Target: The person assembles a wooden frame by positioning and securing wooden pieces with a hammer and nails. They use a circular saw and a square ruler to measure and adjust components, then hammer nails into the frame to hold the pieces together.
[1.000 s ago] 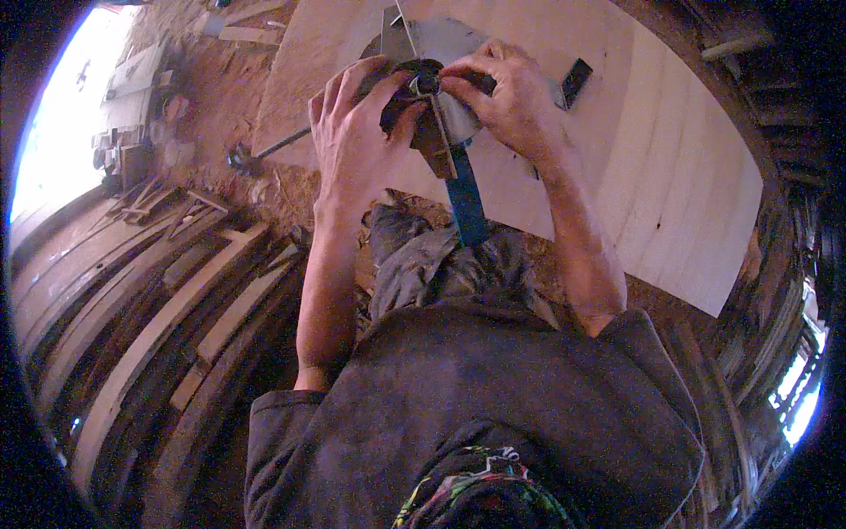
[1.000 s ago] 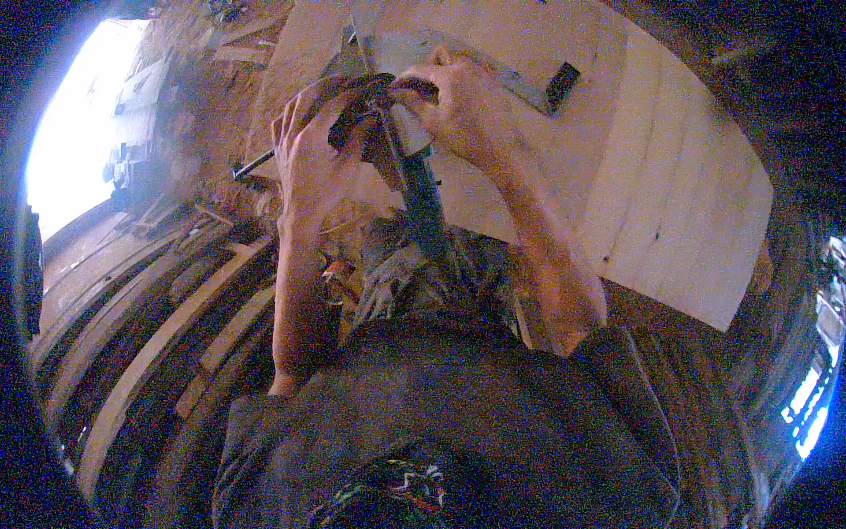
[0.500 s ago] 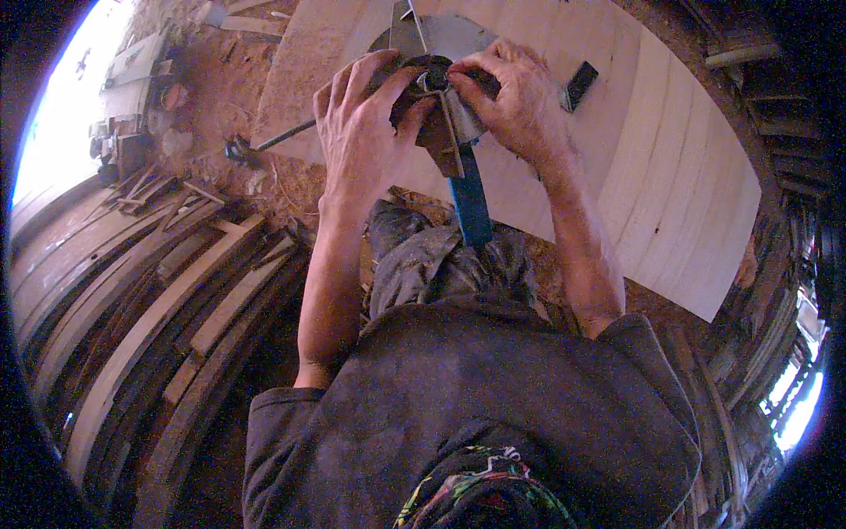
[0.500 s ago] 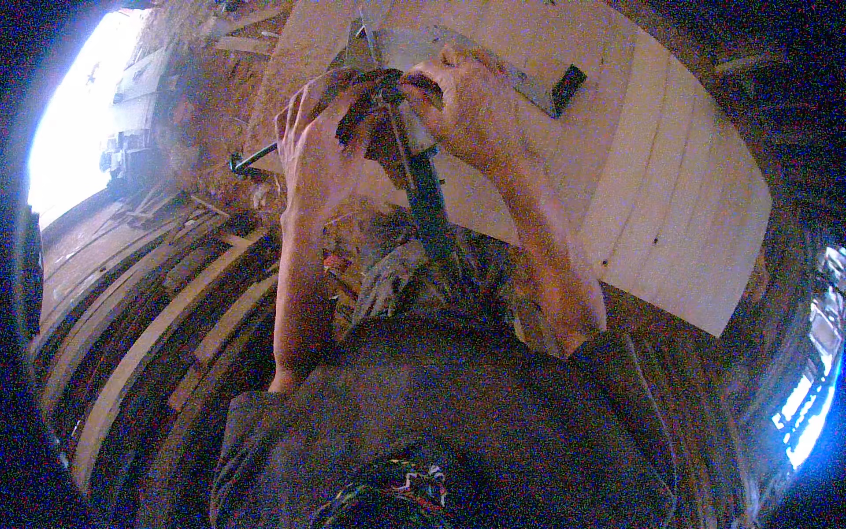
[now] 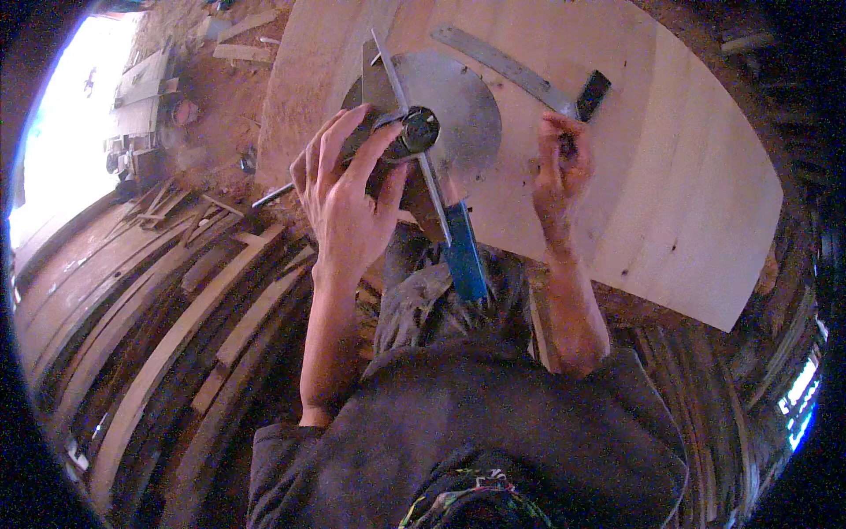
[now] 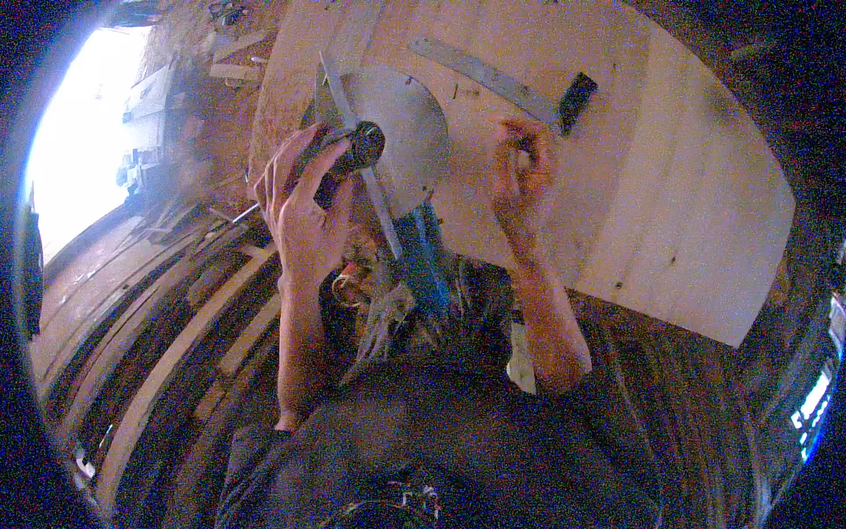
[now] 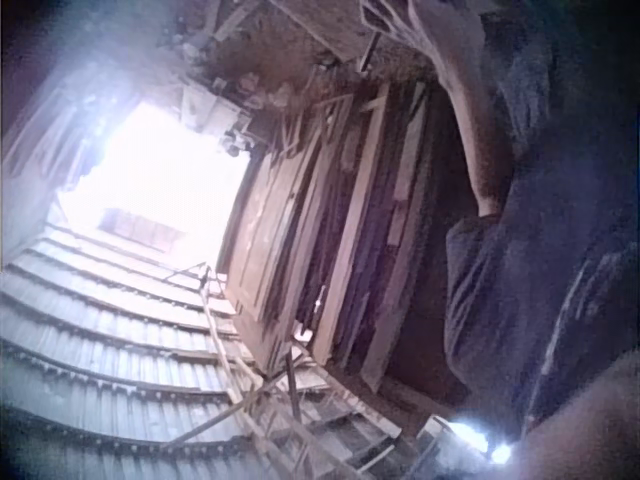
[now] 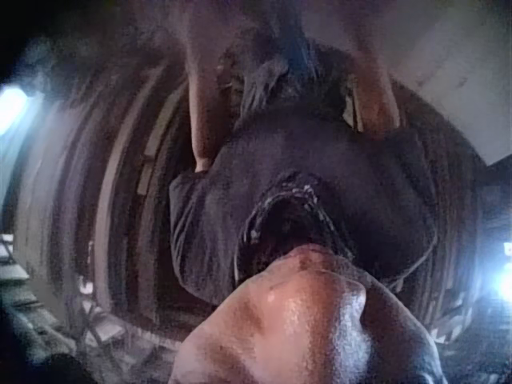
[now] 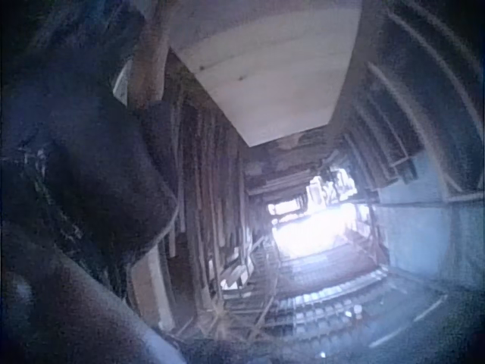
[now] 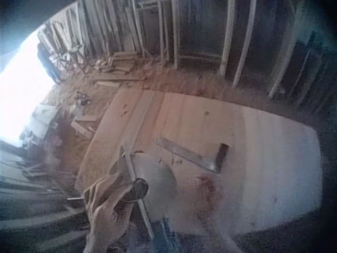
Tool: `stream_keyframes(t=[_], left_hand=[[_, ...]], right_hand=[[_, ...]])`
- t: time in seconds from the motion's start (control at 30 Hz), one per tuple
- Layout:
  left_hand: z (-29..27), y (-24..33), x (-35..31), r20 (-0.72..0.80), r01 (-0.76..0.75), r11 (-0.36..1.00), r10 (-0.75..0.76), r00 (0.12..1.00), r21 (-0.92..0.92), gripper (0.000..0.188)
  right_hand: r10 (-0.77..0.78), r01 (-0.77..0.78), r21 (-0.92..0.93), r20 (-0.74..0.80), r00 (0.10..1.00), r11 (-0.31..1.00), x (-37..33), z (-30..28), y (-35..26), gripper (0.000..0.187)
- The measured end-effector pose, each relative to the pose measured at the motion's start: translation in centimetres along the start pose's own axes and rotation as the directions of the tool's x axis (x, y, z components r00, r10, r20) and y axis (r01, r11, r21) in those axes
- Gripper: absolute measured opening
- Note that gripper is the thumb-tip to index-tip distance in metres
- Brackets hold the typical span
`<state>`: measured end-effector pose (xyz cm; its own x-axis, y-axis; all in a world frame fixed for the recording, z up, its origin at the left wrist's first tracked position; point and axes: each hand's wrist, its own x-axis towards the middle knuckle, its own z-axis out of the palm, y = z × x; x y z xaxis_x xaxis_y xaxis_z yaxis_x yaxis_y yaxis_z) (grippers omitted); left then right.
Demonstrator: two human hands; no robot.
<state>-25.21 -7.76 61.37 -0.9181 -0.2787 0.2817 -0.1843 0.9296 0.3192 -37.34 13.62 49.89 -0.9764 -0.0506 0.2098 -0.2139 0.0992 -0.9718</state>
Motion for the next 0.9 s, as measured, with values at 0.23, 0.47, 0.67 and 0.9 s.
stream_keyframes(t=[0.23, 0.47, 0.67, 0.9], left_hand=[[0.3, 0.2, 0.8, 0.034, 0.027, 1.0, -0.026, 0.999, -0.004, 0.043], [2.1, 0.2, 1.9, 0.023, 0.039, 0.999, -0.039, 0.999, -0.01, 0.037], [2.9, 0.1, 2.4, 0.003, 0.026, 0.999, -0.026, 1.0, -0.03, 0.036], [3.5, -0.7, 1.6, -0.046, -0.021, 1.0, 0.02, 0.999, -0.012, 0.039]], right_hand=[[-0.072, 0.064, -0.277, -0.018, 0.997, 0.959, 7.2, -1.8, 10.3, 0.026], [-0.108, 0.337, -0.763, 0.335, 0.936, 0.551, 12.1, -0.2, 13.6, 0.055], [-0.079, 0.366, -0.763, 0.386, 0.919, 0.532, 12.2, 0.1, 17.0, 0.059], [-0.139, 0.405, -0.815, 0.384, 0.913, 0.413, 11.9, 0.5, 17.3, 0.047]])
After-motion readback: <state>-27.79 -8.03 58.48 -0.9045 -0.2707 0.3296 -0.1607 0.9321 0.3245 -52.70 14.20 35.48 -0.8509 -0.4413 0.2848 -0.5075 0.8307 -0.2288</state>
